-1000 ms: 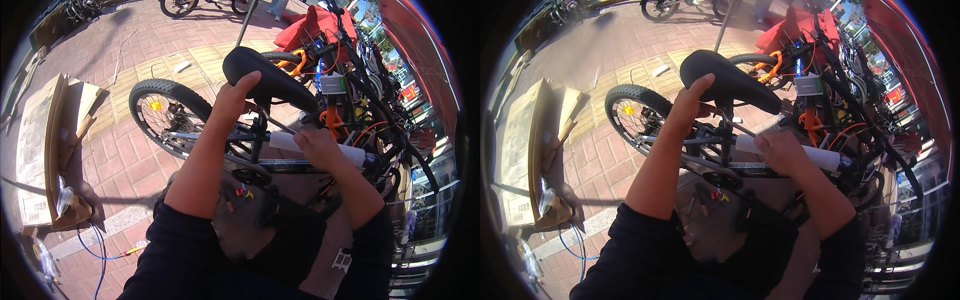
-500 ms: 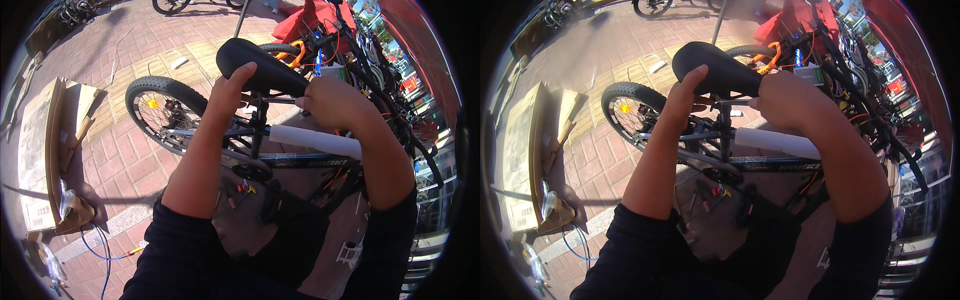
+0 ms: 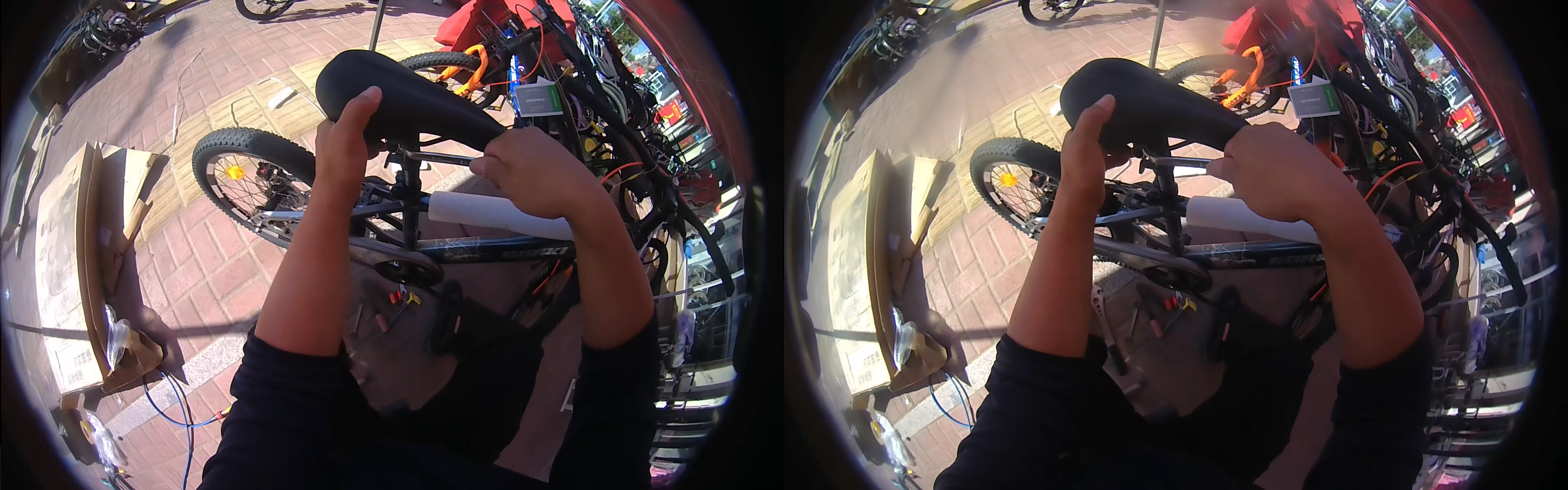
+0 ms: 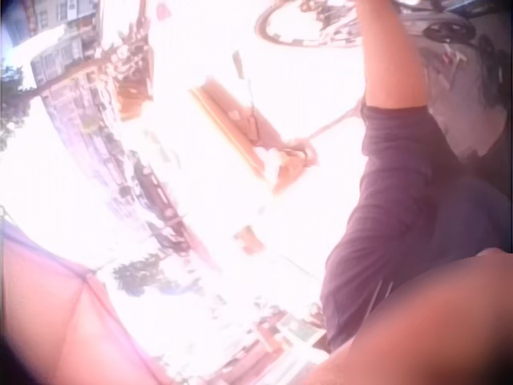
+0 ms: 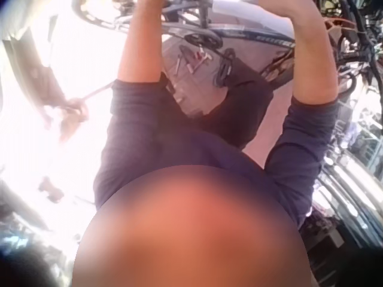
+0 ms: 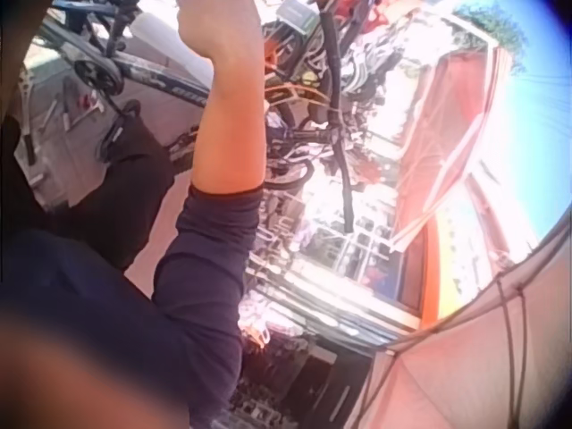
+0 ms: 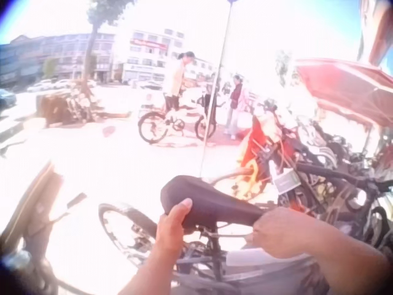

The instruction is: The person adjusts the bicycle seat using a wrench, then inflates the rear tire with a hand pump. The seat is tightened and the tire is pumped to the desired pressure.

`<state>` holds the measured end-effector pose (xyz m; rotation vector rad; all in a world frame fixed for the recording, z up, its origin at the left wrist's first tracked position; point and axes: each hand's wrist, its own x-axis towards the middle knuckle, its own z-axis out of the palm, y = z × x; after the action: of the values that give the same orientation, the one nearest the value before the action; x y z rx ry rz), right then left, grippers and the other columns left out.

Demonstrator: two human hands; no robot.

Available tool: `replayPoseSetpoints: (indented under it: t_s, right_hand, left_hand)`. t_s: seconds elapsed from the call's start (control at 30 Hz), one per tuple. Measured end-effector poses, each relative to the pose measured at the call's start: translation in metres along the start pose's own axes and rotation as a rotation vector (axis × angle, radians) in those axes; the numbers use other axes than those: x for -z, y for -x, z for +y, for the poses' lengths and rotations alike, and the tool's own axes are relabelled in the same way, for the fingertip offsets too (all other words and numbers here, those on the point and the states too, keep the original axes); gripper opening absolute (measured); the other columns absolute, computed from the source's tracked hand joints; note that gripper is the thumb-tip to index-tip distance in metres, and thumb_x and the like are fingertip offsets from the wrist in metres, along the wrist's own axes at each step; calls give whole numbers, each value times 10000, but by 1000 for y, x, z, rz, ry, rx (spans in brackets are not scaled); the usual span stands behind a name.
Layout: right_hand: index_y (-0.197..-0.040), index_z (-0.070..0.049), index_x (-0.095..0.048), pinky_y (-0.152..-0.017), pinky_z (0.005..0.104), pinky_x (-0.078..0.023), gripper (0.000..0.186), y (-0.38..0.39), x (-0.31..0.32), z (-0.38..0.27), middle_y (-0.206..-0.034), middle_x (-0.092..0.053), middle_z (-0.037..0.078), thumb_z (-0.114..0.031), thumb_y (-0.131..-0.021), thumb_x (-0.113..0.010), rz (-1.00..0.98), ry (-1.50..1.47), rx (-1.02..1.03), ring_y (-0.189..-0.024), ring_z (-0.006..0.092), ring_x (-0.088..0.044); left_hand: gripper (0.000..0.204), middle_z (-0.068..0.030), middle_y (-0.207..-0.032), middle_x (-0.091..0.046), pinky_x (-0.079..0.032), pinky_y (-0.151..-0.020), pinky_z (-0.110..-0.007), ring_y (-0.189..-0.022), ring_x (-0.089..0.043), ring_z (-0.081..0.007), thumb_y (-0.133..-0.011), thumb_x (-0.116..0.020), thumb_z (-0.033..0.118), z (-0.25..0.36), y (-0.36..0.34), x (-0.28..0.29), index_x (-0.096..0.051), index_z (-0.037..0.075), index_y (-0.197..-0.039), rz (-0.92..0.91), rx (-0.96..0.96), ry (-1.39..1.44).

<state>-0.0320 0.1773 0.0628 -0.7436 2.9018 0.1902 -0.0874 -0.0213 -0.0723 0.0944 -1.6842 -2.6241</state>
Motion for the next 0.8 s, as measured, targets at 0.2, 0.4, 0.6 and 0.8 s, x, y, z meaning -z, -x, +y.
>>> replayPoseSetpoints:
  t_s: [0.2,0.4,0.6,0.8]
  right_hand:
    - [-976,-72,-735,-795,447,-512,208,7,2,-11,-873,-655,154,-136,-933,-542,-37,-29,-126,-898,329,-653]
    - [-890,2,-698,-796,451,-501,298,14,-28,-4,-879,-658,179,-230,-980,-534,54,-123,-157,-893,345,-643]
    - [-854,14,-644,-630,454,-442,299,22,-87,-1,-707,-610,185,-261,-958,-590,349,-378,-144,-671,375,-599]
    - [-789,-8,-602,-569,466,-448,317,16,-138,-19,-682,-599,201,-274,-961,-602,391,-608,-261,-634,406,-595]
  left_hand:
    - [443,-47,-977,-693,-474,-727,-330,-870,-628,-159,-856,-598,481,0,2,-2,-673,98,-1067,54,-67,10]
    - [400,-43,-931,-682,-505,-609,-303,-788,-634,-158,-870,-591,452,0,3,-4,-636,112,-1077,56,-178,46]
    - [353,-57,-932,-694,-520,-542,-280,-741,-669,-170,-931,-546,411,-6,-6,-3,-618,118,-1114,40,-329,77]
    - [407,-90,-946,-692,-545,-599,-309,-776,-678,-204,-931,-528,401,-5,-3,-1,-604,57,-1136,0,-364,88]
